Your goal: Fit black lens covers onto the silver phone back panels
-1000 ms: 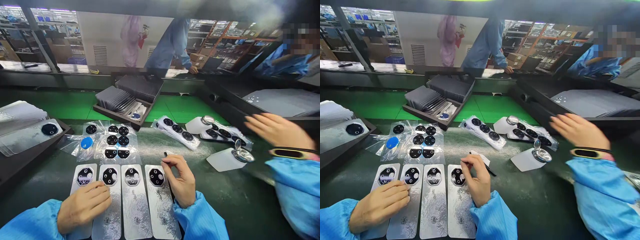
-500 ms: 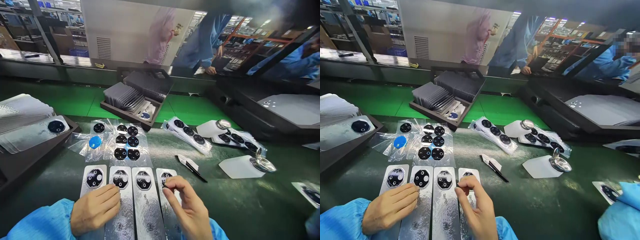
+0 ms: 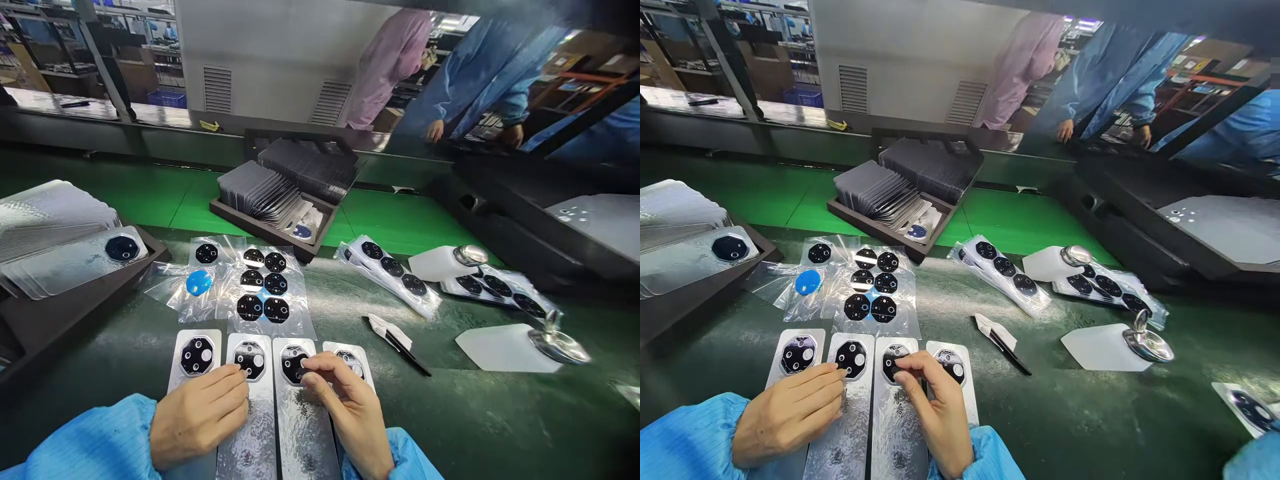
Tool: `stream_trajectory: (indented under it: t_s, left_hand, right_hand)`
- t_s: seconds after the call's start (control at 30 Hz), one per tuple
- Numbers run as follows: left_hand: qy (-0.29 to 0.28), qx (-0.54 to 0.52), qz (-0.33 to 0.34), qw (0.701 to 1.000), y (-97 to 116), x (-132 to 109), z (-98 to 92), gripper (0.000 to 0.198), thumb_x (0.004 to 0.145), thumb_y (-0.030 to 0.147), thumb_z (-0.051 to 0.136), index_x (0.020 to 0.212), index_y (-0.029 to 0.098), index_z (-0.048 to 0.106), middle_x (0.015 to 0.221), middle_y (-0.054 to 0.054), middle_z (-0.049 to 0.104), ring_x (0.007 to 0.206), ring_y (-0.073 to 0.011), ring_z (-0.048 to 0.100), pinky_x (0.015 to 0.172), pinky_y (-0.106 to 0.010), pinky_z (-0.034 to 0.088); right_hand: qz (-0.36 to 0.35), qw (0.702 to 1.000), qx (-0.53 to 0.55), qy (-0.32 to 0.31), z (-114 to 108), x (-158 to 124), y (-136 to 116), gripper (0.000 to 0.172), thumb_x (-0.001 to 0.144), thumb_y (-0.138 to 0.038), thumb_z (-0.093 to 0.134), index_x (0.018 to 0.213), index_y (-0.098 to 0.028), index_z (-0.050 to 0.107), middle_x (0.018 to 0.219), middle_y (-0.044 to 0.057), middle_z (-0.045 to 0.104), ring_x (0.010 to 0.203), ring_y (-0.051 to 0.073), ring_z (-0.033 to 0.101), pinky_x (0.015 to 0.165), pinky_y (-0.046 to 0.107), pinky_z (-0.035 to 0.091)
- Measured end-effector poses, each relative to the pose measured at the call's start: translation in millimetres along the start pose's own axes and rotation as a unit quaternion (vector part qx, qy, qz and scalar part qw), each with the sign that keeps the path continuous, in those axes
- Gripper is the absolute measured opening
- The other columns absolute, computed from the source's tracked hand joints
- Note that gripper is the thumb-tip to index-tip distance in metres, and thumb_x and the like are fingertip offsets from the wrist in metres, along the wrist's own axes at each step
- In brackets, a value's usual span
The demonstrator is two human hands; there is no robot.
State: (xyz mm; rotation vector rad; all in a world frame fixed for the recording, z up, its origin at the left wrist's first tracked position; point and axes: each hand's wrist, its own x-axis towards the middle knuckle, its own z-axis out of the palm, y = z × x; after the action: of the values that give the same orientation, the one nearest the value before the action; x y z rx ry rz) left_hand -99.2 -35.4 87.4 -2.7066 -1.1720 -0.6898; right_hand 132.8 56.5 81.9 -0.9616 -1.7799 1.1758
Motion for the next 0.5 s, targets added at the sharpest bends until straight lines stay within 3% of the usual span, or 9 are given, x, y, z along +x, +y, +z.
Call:
stream_trajectory:
  t_s: [0.37,0.5]
  left_hand:
    - [-0.001,0.000,-0.007,1.000,1.5,-0.4,0.5,0.006,0.088,0.005,0.058,0.090,0.007,0.063,0.096,-0.009,0.068,0.099,-0.0202,0.065,0.104,-0.040,0.052]
    - [0.001,0.012,-0.001,1.000,1.1,-0.7,0.6,0.008,0.090,0.005,0.055,0.091,0.007,0.063,0.096,-0.009,0.068,0.099,-0.0204,0.065,0.103,-0.039,0.052]
  right_hand:
    - [-0.014,1.000,-0.010,0.026,2.7,-0.1,0.6,0.007,0.089,-0.025,0.063,0.094,-0.022,0.066,0.090,0.005,0.065,0.084,0.020,0.064,0.069,0.029,0.055]
    - [-0.055,0.997,-0.049,0.011,3.1,0.4,-3.9,0.006,0.090,-0.020,0.059,0.091,-0.022,0.064,0.085,0.004,0.064,0.080,0.019,0.063,0.068,0.029,0.053]
